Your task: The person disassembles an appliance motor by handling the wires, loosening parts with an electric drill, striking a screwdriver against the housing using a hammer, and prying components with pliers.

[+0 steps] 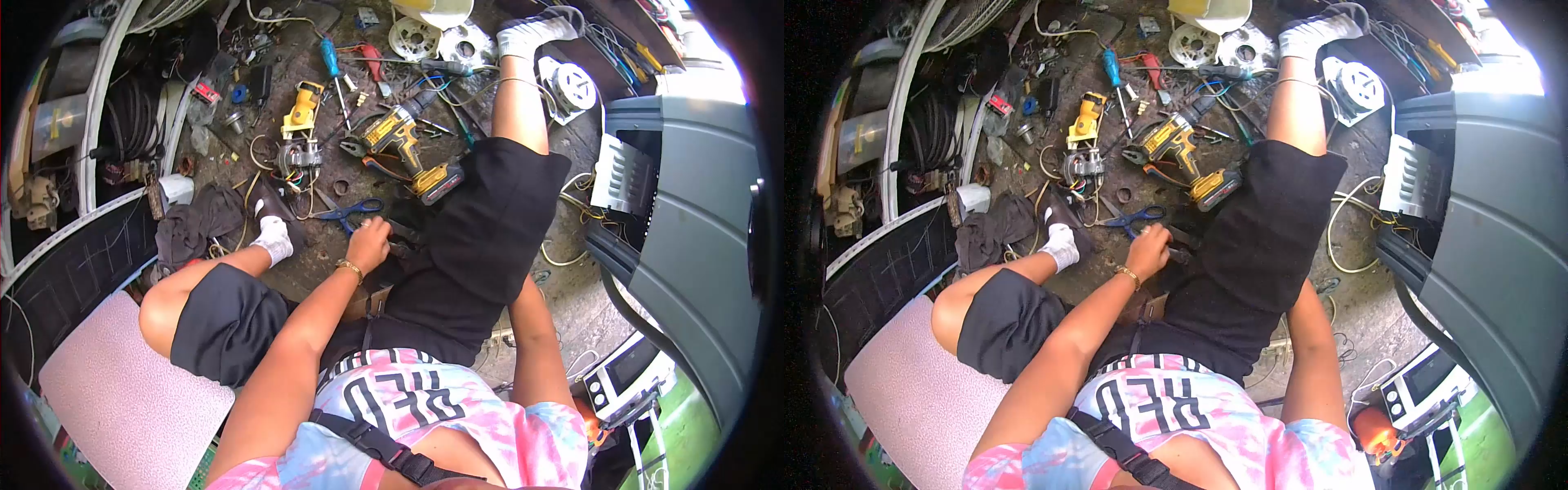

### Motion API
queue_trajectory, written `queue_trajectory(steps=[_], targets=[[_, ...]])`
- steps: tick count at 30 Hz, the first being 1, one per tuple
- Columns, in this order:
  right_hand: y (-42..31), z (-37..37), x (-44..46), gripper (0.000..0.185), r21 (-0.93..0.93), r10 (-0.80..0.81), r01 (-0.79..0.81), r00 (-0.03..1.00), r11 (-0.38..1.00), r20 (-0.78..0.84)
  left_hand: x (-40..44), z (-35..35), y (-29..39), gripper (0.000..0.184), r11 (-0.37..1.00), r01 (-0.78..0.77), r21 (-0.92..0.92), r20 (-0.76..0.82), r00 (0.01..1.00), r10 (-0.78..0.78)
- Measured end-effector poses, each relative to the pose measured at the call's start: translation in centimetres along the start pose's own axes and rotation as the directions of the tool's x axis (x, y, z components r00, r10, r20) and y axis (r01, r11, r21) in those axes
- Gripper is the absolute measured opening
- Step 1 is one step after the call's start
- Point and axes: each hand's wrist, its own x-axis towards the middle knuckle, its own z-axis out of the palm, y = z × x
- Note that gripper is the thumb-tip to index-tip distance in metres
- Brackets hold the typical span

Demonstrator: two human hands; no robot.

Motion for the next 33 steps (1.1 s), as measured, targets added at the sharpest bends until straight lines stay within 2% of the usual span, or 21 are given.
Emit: queue_trajectory(steps=[1, 2, 3, 5, 6, 7, 10, 11, 13, 15, 16, 20, 21, 23, 25, 27, 28, 29, 30, 31, 33], targets=[[-1.3, -3.4, -1.8, 0.027, -0.194, -0.006, 0.017, 0.998, 0.981, 0.057, 0.6, -0.4, -0.1, 0.015, 1.0, 0.021, -0.001, -0.108, 0.994, -0.021], [-2.9, -7.2, -4.0, 0.027, -0.362, 0.007, 0.035, 0.994, 0.932, 0.112, 1.3, -0.6, -0.4, 0.024, 0.997, 0.068, 0.021, -0.027, 0.997, -0.067], [-4.7, -11.2, -6.7, 0.027, -0.492, 0.037, 0.048, 0.986, 0.869, 0.16, 2.2, -0.8, -0.5, 0.024, 0.998, 0.063, 0.02, -0.036, 0.997, -0.062], [-9.1, -19.9, -12.8, 0.028, -0.716, 0.149, 0.067, 0.961, 0.695, 0.235, 3.4, -0.9, -0.7, 0.034, 0.924, -0.316, 0.218, -0.089, 0.936, 0.341], [-11.0, -24.1, -15.7, 0.028, -0.808, 0.229, 0.069, 0.942, 0.585, 0.246, 4.2, -0.2, -0.9, 0.041, 0.884, -0.401, 0.241, 0.059, 0.915, 0.399], [-12.9, -27.3, -18.1, 0.029, -0.875, 0.312, 0.059, 0.921, 0.481, 0.233, 4.6, 0.7, -0.8, 0.041, 0.887, -0.396, 0.236, 0.066, 0.918, 0.392], [-16.1, -33.5, -22.4, 0.03, -0.97, 0.507, 0.02, 0.85, 0.243, 0.145, 5.9, 2.9, 0.4, 0.041, 0.854, -0.42, 0.307, 0.1, 0.907, 0.41], [-16.6, -34.5, -23.1, 0.03, -0.981, 0.548, 0.009, 0.829, 0.191, 0.115, 6.1, 3.3, 1.2, 0.042, 0.881, -0.366, 0.3, 0.052, 0.929, 0.368], [-17.2, -35.7, -23.9, 0.031, -0.993, 0.603, -0.008, 0.795, 0.119, 0.066, 6.3, 3.3, 2.8, 0.043, 0.906, -0.309, 0.291, 0.002, 0.947, 0.322], [-17.3, -36.4, -24.2, 0.032, -0.997, 0.633, -0.023, 0.774, 0.076, 0.03, 6.4, 2.5, 4.2, 0.042, 0.939, -0.223, 0.262, 0.081, 0.975, 0.209], [-17.3, -36.6, -24.3, 0.032, -0.998, 0.642, -0.03, 0.767, 0.062, 0.017, 6.6, 2.5, 4.6, 0.038, 0.933, -0.184, 0.309, 0.013, 0.982, 0.189], [-17.3, -36.3, -25.0, 0.037, -0.989, 0.611, -0.137, 0.787, 0.046, -0.081, 8.0, 3.4, 4.7, 0.03, 0.898, -0.163, 0.409, 0.057, 0.986, 0.154], [-17.3, -36.3, -25.2, 0.041, -0.977, 0.583, -0.211, 0.798, 0.035, -0.151, 8.1, 3.4, 4.9, 0.027, 0.887, -0.187, 0.422, 0.048, 0.982, 0.184], [-16.1, -37.6, -25.9, 0.038, -0.984, 0.545, -0.163, 0.832, 0.07, -0.099, 8.2, 3.3, 5.1, 0.023, 0.873, -0.212, 0.44, 0.038, 0.975, 0.217], [-15.2, -39.3, -26.6, 0.035, -0.988, 0.503, -0.122, 0.862, 0.097, -0.057, 7.9, 4.1, 4.8, 0.021, 0.818, -0.204, 0.538, -0.003, 0.97, 0.244], [-14.4, -40.8, -26.7, 0.03, -0.946, 0.495, -0.13, 0.868, 0.298, 0.036, 7.7, 4.2, 4.1, 0.018, 0.808, -0.261, 0.528, 0.043, 0.959, 0.281], [-14.1, -41.2, -26.6, 0.03, -0.945, 0.484, -0.133, 0.875, 0.299, 0.03, 7.6, 3.9, 3.8, 0.017, 0.803, -0.307, 0.511, 0.084, 0.948, 0.308], [-13.9, -41.7, -26.5, 0.028, -0.909, 0.551, -0.219, 0.834, 0.355, 0.014, 7.4, 3.7, 3.5, 0.017, 0.801, -0.316, 0.509, 0.083, 0.944, 0.319], [-13.6, -42.2, -26.3, 0.025, -0.864, 0.617, -0.305, 0.787, 0.402, 0.009, 7.1, 3.0, 3.2, 0.015, 0.803, -0.387, 0.453, 0.099, 0.917, 0.387], [-12.5, -43.7, -26.5, 0.025, -0.863, 0.611, -0.301, 0.792, 0.405, 0.011, 6.9, 2.3, 3.1, 0.015, 0.797, -0.454, 0.398, 0.108, 0.886, 0.451], [-10.7, -46.6, -27.2, 0.019, -0.681, 0.552, -0.34, 0.826, 0.649, 0.113, 6.2, 1.8, 3.4, 0.018, 0.807, -0.463, 0.367, 0.174, 0.886, 0.429]])
